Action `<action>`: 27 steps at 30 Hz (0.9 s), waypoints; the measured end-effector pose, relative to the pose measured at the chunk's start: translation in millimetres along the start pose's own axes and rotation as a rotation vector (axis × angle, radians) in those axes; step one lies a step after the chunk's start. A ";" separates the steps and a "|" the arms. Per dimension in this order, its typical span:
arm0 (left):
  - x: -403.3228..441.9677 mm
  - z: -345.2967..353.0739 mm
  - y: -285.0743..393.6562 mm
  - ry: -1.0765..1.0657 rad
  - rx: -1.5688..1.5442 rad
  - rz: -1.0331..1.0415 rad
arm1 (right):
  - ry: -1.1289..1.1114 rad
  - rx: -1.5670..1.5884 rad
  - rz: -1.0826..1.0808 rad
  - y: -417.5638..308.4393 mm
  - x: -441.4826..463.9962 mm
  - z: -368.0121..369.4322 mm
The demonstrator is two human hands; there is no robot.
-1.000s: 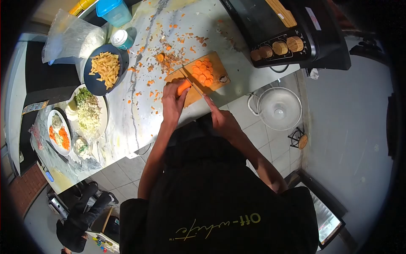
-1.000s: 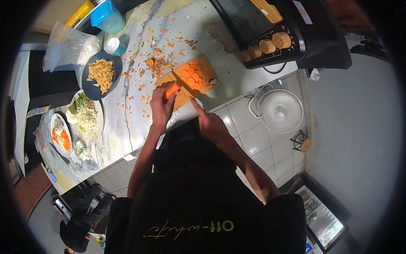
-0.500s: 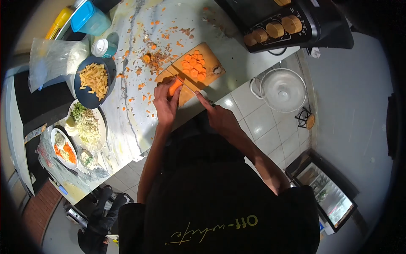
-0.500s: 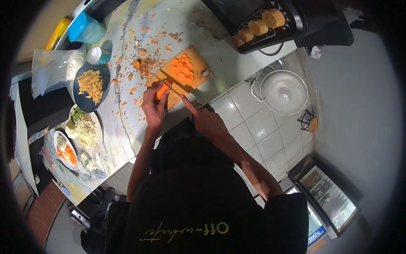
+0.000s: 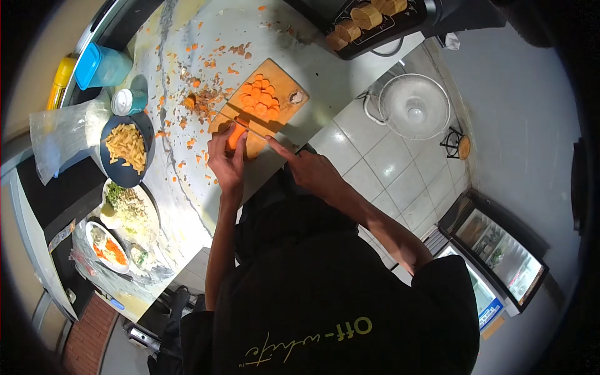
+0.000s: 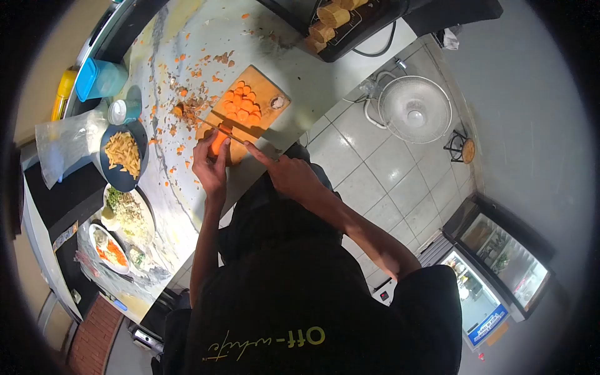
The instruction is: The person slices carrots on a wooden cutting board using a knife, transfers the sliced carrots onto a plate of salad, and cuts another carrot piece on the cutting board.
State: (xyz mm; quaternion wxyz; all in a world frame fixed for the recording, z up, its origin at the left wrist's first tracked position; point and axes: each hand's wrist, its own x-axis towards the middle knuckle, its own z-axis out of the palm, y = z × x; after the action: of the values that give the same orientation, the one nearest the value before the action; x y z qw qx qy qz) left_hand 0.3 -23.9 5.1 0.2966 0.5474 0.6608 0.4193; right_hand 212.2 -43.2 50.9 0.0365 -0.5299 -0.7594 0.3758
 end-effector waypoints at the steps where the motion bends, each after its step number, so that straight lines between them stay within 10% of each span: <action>1: -0.3 -1.0 -0.4 -0.002 0.029 0.015 | 0.002 0.005 0.004 -0.4 0.0 0.0; 27: 1.5 -1.3 0.1 -0.016 0.068 0.055 | 0.068 0.081 -0.029 -4.2 -5.6 2.0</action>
State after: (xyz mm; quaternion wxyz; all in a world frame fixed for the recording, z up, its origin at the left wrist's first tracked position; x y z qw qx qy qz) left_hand -1.2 -22.7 5.9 0.2715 0.5784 0.6568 0.4004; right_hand 210.5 -49.6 54.0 0.0891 -0.5291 -0.7496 0.3875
